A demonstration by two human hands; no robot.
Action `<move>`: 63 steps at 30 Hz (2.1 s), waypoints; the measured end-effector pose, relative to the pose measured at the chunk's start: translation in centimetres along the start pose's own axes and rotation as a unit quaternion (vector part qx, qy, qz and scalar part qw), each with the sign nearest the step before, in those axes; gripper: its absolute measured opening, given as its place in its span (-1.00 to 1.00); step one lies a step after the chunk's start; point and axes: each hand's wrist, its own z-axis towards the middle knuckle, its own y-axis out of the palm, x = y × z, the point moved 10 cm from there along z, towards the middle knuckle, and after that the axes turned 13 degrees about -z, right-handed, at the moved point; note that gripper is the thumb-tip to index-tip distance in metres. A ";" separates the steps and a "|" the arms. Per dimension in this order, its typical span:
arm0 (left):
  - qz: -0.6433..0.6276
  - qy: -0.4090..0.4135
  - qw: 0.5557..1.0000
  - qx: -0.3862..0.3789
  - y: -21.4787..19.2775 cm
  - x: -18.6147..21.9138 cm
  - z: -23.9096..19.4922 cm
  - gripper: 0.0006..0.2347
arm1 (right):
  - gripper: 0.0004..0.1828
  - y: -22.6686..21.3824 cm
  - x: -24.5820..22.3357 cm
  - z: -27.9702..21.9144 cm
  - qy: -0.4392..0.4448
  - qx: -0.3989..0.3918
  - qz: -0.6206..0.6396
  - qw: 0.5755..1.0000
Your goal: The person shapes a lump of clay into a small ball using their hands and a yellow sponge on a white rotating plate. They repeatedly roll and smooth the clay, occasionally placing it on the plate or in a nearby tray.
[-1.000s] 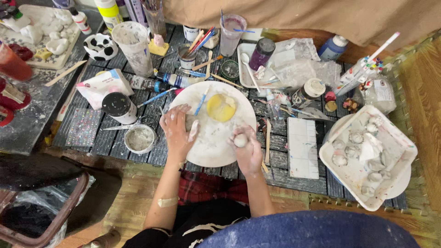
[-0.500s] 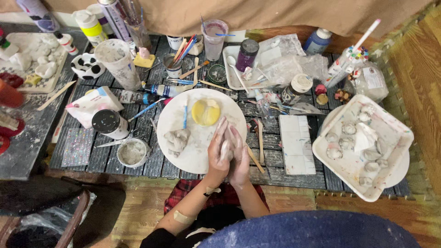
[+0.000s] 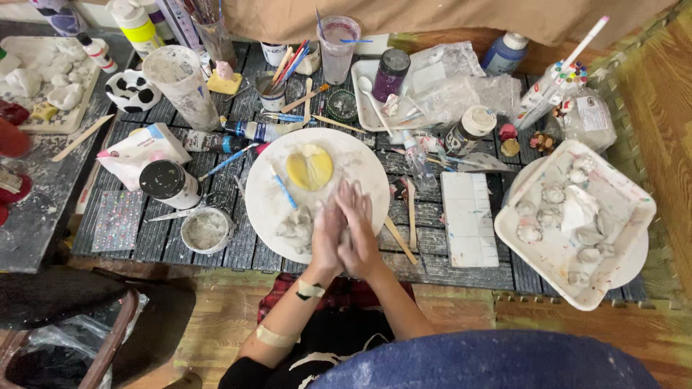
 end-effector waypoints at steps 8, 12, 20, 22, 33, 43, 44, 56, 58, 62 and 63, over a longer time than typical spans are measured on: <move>-0.013 -0.091 0.985 -0.146 5.5 -0.2 -0.9 -0.13 | 0.00 -1.5 0.7 0.5 -0.033 -0.014 -0.158 0.987; -0.047 -0.031 0.983 -0.172 5.2 1.0 0.4 -0.14 | 0.01 -0.1 0.3 -1.8 -0.065 -0.063 -0.214 0.973; 0.009 -0.058 0.977 -0.206 6.9 -4.6 0.0 -0.15 | -0.17 -7.2 2.8 0.3 -0.033 0.117 -0.206 0.971; 0.039 -0.028 0.980 -0.194 6.6 -3.6 0.4 -0.16 | -0.27 -6.7 2.2 -0.1 -0.044 0.126 -0.194 0.972; -0.048 0.058 0.993 -0.092 4.2 -4.1 2.3 -0.27 | -0.82 -6.9 9.9 -3.1 0.148 0.228 0.216 0.938; 0.557 0.182 0.787 -0.193 6.3 -1.6 -3.8 -0.48 | -0.71 -6.6 13.8 -3.8 0.373 0.244 0.587 0.676; 0.570 0.202 0.774 -0.189 6.2 -0.7 -4.1 -0.49 | -0.72 -6.2 13.5 -4.1 0.407 0.238 0.593 0.652; 0.482 0.212 0.847 -0.067 1.3 5.8 -2.9 -0.73 | -0.45 -1.4 13.0 -4.5 0.258 0.074 0.703 0.659; 0.540 0.234 0.803 -0.095 2.1 5.4 -2.7 -0.72 | -0.42 -1.2 12.2 -4.4 0.215 0.048 0.726 0.651; 0.546 0.229 0.798 -0.110 1.8 5.1 -2.6 -0.70 | -0.48 -1.5 12.2 -4.6 0.255 0.073 0.611 0.746; 0.492 0.208 0.839 -0.104 1.2 5.0 -2.5 -0.68 | -0.50 -1.8 12.1 -4.5 0.271 0.089 0.546 0.787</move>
